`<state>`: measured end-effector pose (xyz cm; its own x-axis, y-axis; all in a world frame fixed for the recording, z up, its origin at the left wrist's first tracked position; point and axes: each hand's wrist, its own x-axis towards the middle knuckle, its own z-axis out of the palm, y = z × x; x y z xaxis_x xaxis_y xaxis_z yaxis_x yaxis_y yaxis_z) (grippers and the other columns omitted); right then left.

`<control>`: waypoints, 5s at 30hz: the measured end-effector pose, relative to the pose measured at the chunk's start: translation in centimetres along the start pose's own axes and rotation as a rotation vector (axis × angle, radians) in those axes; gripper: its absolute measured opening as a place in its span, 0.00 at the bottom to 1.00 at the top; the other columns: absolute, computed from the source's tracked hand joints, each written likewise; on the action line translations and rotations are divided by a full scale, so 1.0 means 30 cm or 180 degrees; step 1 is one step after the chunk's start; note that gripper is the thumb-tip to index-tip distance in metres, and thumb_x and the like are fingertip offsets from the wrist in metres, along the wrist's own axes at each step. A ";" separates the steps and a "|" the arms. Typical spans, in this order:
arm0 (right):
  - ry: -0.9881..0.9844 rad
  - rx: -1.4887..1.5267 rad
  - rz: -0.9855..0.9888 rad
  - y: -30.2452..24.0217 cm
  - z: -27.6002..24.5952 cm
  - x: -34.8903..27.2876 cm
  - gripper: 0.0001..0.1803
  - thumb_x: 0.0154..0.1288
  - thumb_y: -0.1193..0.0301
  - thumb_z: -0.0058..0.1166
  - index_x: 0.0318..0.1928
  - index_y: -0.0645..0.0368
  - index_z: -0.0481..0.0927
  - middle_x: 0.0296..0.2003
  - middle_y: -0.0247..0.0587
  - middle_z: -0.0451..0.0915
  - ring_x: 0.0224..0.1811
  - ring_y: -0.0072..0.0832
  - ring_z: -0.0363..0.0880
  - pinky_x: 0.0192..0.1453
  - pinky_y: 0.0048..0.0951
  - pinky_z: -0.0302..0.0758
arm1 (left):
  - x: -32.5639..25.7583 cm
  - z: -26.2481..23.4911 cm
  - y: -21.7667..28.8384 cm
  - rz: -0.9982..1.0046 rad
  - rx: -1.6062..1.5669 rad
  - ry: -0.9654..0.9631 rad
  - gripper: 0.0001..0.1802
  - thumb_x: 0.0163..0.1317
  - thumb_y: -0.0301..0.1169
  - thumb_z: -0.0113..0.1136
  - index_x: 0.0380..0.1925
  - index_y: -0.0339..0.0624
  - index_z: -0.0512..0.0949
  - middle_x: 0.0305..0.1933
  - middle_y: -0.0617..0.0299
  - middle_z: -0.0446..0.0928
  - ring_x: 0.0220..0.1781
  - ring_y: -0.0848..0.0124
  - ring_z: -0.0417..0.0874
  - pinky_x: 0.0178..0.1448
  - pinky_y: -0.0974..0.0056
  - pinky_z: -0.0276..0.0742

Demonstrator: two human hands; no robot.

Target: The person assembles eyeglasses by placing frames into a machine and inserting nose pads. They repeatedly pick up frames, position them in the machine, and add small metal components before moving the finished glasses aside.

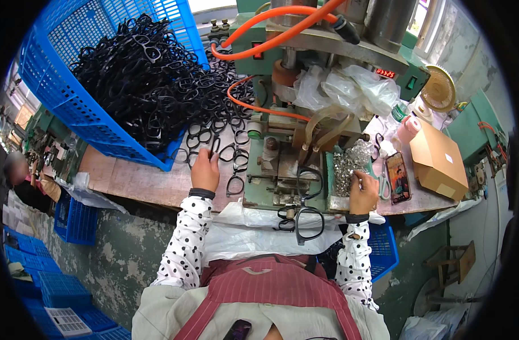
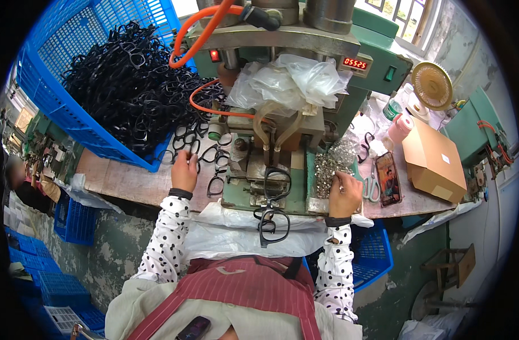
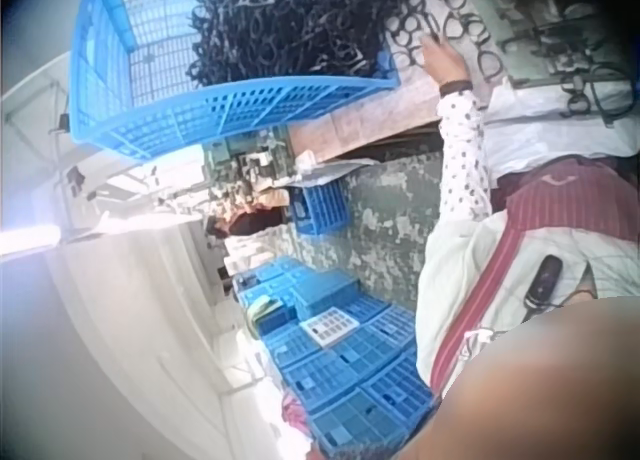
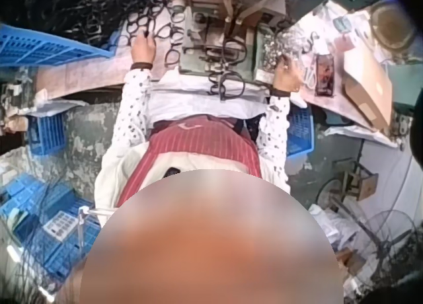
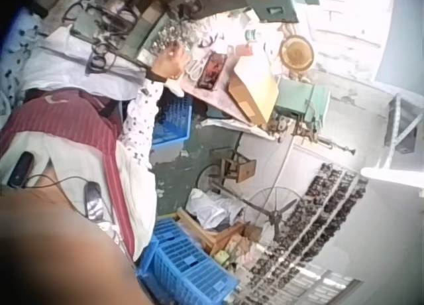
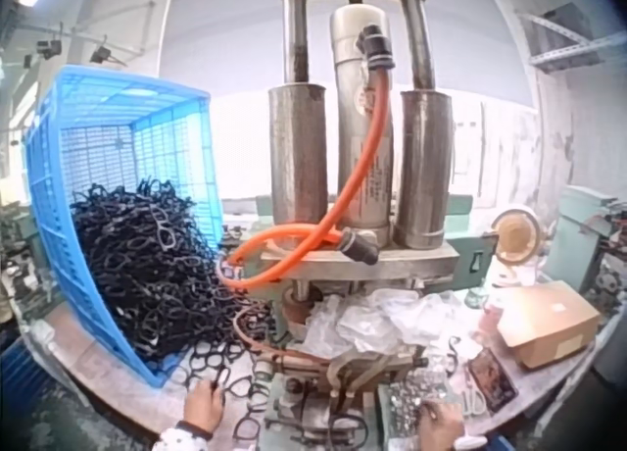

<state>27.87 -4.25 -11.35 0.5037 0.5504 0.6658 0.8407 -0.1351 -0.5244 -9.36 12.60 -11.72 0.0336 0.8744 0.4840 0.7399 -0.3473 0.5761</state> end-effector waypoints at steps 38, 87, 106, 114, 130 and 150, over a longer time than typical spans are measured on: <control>-0.0213 0.3375 0.1372 -0.534 0.059 0.029 0.27 0.50 0.85 0.65 0.52 0.67 0.69 0.40 0.41 0.78 0.41 0.24 0.79 0.48 0.24 0.76 | 0.083 -0.271 0.632 0.0640 -0.2778 -0.0234 0.12 0.73 0.30 0.50 0.48 0.34 0.74 0.34 0.60 0.81 0.33 0.77 0.79 0.40 0.71 0.74; -0.0129 0.0175 0.0476 0.009 0.008 -0.014 0.03 0.66 0.75 0.54 0.40 0.58 0.77 0.31 0.45 0.82 0.33 0.44 0.82 0.36 0.39 0.75 | 0.124 0.307 -0.006 0.0483 0.1190 -0.0500 0.12 0.56 0.44 0.65 0.34 0.51 0.82 0.38 0.58 0.76 0.44 0.55 0.77 0.46 0.50 0.72; -0.0849 0.2415 0.0904 -0.364 -0.080 0.108 0.10 0.57 0.79 0.60 0.41 0.63 0.85 0.30 0.30 0.82 0.25 0.13 0.68 0.31 0.18 0.66 | -0.086 -0.121 0.545 0.3150 -0.1060 0.0610 0.20 0.48 0.25 0.66 0.45 0.46 0.81 0.41 0.66 0.82 0.38 0.67 0.80 0.49 0.58 0.73; -0.1193 0.2882 0.1364 -0.466 -0.046 0.102 0.26 0.52 0.79 0.65 0.52 0.67 0.71 0.33 0.38 0.83 0.31 0.16 0.76 0.32 0.17 0.70 | -0.109 -0.047 0.583 0.3605 -0.1759 -0.0407 0.24 0.55 0.36 0.67 0.51 0.41 0.78 0.40 0.59 0.81 0.34 0.60 0.80 0.44 0.55 0.76; -0.0442 -0.0116 0.1073 0.015 0.016 0.102 0.20 0.53 0.69 0.66 0.48 0.53 0.80 0.39 0.39 0.84 0.41 0.38 0.79 0.47 0.36 0.74 | -0.090 -0.036 0.582 0.3872 -0.2092 -0.1198 0.30 0.47 0.25 0.62 0.56 0.42 0.74 0.48 0.59 0.78 0.46 0.57 0.76 0.57 0.51 0.72; 0.0036 0.0421 0.0260 0.026 0.003 -0.008 0.06 0.55 0.70 0.65 0.35 0.53 0.86 0.27 0.35 0.82 0.36 0.32 0.77 0.48 0.32 0.70 | -0.188 -0.113 0.313 0.2533 -0.0628 -0.0283 0.14 0.56 0.34 0.66 0.43 0.45 0.81 0.42 0.61 0.79 0.38 0.63 0.78 0.45 0.57 0.68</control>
<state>28.40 -4.40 -11.96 0.5720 0.5328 0.6236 0.7638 -0.0689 -0.6418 -4.88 3.25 -6.80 0.5571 0.3625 0.7471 0.3412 -0.9202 0.1920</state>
